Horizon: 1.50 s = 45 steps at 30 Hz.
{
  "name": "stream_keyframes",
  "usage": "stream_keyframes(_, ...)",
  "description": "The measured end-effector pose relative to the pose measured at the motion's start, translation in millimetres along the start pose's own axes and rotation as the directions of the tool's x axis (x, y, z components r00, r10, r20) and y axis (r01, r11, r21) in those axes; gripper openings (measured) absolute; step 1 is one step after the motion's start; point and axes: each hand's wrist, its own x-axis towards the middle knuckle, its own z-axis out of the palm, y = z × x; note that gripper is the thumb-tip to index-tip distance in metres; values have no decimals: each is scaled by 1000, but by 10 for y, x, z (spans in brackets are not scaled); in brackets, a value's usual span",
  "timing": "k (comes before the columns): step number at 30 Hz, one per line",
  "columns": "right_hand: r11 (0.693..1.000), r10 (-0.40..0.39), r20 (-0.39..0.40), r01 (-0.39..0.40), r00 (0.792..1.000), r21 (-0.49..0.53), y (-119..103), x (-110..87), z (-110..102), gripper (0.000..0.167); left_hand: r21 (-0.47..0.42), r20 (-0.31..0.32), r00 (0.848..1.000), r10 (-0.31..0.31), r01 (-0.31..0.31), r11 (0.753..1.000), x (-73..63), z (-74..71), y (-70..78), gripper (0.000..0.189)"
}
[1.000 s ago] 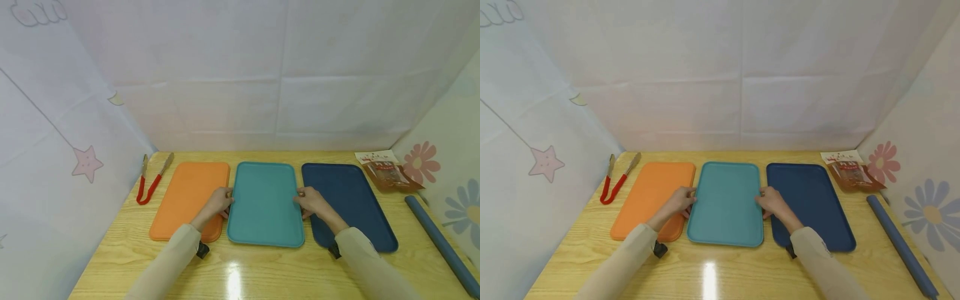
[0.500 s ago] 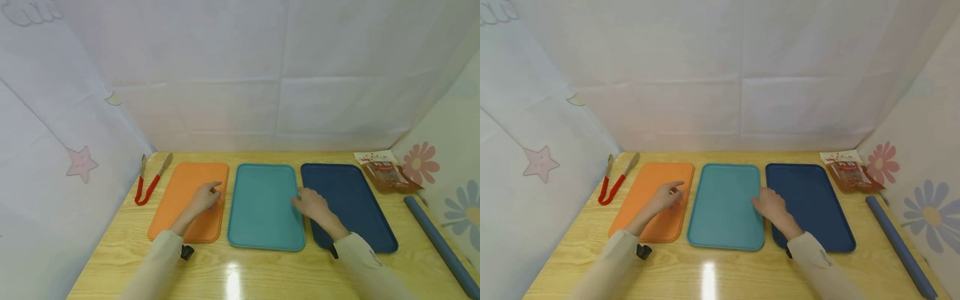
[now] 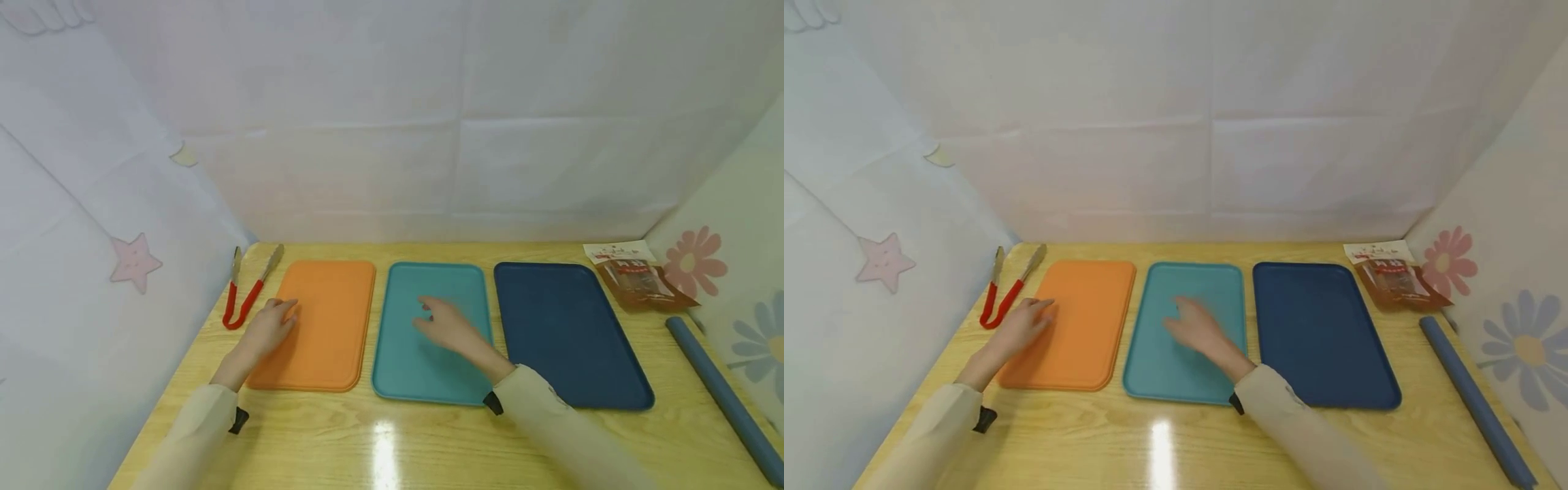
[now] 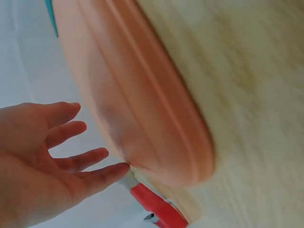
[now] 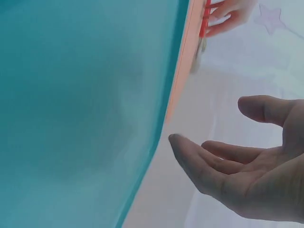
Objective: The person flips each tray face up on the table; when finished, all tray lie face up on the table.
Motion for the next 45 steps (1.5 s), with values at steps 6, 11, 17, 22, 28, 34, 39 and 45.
stream_keyframes(6,1000,-23,91,22,996,19,-268,259,295,57,78,0,1000,16,-16,997,-65,16,-100,42)
stream_keyframes(11,999,-23,134,17,991,47,-461,502,508,59,106,13,1000,-2,0,994,-34,35,-180,43)
stream_keyframes(17,995,39,208,-58,977,83,-599,697,735,64,113,28,1000,-1,-3,994,27,55,-296,46)
stream_keyframes(22,996,65,186,-74,980,41,-609,794,871,59,124,26,1000,17,-20,992,62,86,-368,48)
stream_keyframes(28,984,144,116,-155,983,93,-614,836,966,62,70,18,1000,9,-10,997,59,64,-392,50)
stream_keyframes(34,805,255,115,-277,960,525,-607,797,977,61,-5,19,999,-28,29,1000,51,25,-388,54)
stream_keyframes(39,712,285,82,-268,955,649,-559,723,957,55,-32,25,999,-44,44,999,34,48,-425,57)
stream_keyframes(45,638,220,12,-153,975,755,-566,687,778,55,-124,-24,999,-26,23,992,23,38,-481,53)
